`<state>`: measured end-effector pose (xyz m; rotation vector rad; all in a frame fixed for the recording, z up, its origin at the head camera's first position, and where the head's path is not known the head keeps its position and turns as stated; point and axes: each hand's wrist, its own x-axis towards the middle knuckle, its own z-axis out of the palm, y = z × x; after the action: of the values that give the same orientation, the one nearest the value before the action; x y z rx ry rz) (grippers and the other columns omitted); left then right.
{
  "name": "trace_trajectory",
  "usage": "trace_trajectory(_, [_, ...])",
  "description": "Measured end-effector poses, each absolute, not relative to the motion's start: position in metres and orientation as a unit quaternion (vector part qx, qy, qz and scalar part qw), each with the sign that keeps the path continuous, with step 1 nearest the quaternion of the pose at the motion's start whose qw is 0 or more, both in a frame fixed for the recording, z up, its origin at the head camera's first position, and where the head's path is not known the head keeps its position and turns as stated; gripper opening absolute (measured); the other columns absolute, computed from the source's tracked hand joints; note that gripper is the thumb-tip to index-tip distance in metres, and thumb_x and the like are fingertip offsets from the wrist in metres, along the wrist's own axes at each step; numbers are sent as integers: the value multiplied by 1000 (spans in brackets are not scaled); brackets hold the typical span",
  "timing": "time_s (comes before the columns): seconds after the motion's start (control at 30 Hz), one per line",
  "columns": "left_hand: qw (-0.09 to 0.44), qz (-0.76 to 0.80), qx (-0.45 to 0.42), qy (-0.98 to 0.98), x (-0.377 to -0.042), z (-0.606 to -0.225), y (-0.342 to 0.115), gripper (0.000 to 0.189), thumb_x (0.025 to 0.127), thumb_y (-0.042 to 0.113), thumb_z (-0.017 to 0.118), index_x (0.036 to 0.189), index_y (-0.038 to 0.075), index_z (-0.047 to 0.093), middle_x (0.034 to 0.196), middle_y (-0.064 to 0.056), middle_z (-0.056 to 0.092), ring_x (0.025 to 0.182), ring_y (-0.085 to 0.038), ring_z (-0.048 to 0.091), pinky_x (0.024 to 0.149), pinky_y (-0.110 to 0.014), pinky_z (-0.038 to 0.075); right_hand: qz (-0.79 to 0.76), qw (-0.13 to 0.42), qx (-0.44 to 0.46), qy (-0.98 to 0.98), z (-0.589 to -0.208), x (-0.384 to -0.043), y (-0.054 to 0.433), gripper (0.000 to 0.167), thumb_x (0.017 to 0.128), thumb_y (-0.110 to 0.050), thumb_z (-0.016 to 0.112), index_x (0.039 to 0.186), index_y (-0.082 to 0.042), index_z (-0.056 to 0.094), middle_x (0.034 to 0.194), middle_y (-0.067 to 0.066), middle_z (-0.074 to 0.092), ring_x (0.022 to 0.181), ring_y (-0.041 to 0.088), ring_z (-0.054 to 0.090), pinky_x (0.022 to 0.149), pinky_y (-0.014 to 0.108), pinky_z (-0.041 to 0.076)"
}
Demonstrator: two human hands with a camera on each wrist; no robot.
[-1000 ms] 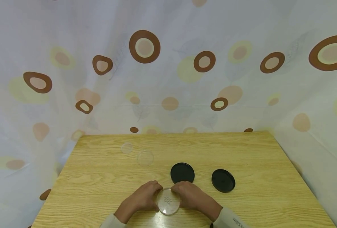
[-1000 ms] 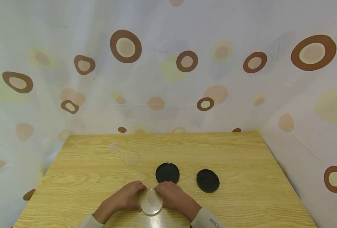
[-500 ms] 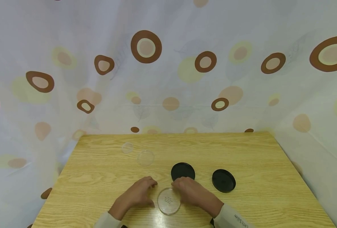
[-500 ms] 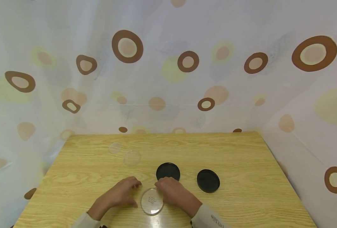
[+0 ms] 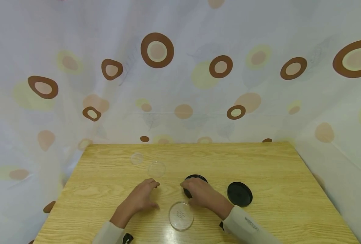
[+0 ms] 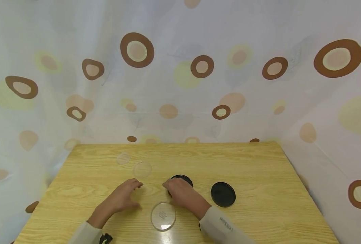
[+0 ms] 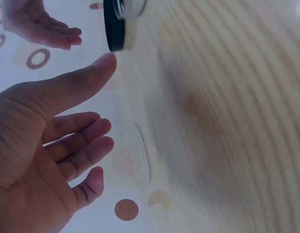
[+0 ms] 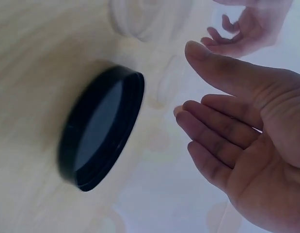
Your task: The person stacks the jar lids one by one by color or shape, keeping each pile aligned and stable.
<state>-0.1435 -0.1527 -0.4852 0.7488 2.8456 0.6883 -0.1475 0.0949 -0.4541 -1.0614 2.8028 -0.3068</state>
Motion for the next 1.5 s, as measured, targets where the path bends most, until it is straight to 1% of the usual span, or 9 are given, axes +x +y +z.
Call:
trace_trajectory(0.13, [39, 222, 214, 950, -150, -483, -159, 67, 64, 20, 88, 119, -2, 59, 111, -9, 60, 107, -28, 57, 89, -45, 49, -119, 87, -316, 937, -448, -157, 85, 56, 77, -17, 79, 128, -5, 58, 128, 10, 60, 119, 26, 56, 98, 40, 48])
trace_trajectory(0.23, [37, 216, 196, 956, -155, -482, -162, 66, 66, 21, 87, 121, -1, 59, 114, -9, 60, 110, -28, 56, 91, -44, 49, -120, 85, -313, 938, -446, -164, 78, 57, 78, -19, 78, 128, -5, 57, 129, 11, 60, 120, 27, 55, 100, 41, 47])
trace_trajectory(0.43, [31, 215, 176, 960, -164, -485, -166, 66, 67, 25, 86, 122, 0, 59, 121, -11, 59, 116, -31, 54, 98, -44, 47, -82, 69, -322, 941, -443, -180, 70, 62, 74, -27, 82, 127, -6, 58, 128, 9, 61, 117, 26, 57, 100, 41, 47])
trace_trajectory(0.6, [34, 232, 157, 959, -172, -484, -170, 66, 70, 24, 84, 125, 0, 57, 124, -12, 58, 118, -32, 53, 98, -46, 47, -73, 88, -305, 945, -446, -196, 62, 64, 75, -30, 80, 131, -9, 56, 132, 7, 58, 121, 25, 54, 101, 38, 46])
trace_trajectory(0.77, [34, 237, 151, 959, -182, -481, -176, 66, 72, 23, 83, 127, 0, 55, 126, -14, 57, 119, -34, 52, 98, -47, 47, -107, 113, -281, 947, -451, -209, 55, 65, 78, -29, 78, 134, -9, 53, 136, 7, 55, 127, 26, 50, 104, 38, 44])
trace_trajectory(1.1, [42, 232, 142, 961, -200, -479, -182, 71, 74, 23, 82, 131, -5, 50, 132, -20, 52, 124, -38, 47, 101, -51, 43, -117, 133, -257, 950, -447, -235, 34, 67, 76, -29, 80, 134, -10, 54, 135, 6, 56, 124, 25, 52, 99, 37, 48])
trace_trajectory(1.2, [46, 241, 137, 960, -202, -481, -181, 72, 75, 22, 81, 133, -6, 48, 134, -21, 50, 126, -39, 46, 102, -51, 42, -124, 140, -253, 949, -449, -242, 30, 67, 75, -27, 81, 134, -9, 54, 136, 6, 56, 124, 25, 52, 99, 37, 48])
trace_trajectory(1.5, [49, 245, 119, 961, -212, -493, -187, 72, 75, 23, 81, 131, -7, 49, 134, -23, 50, 124, -40, 47, 101, -51, 42, -155, 153, -248, 944, -458, -253, 17, 68, 76, -22, 80, 135, -6, 52, 138, 7, 54, 126, 24, 51, 102, 36, 46])
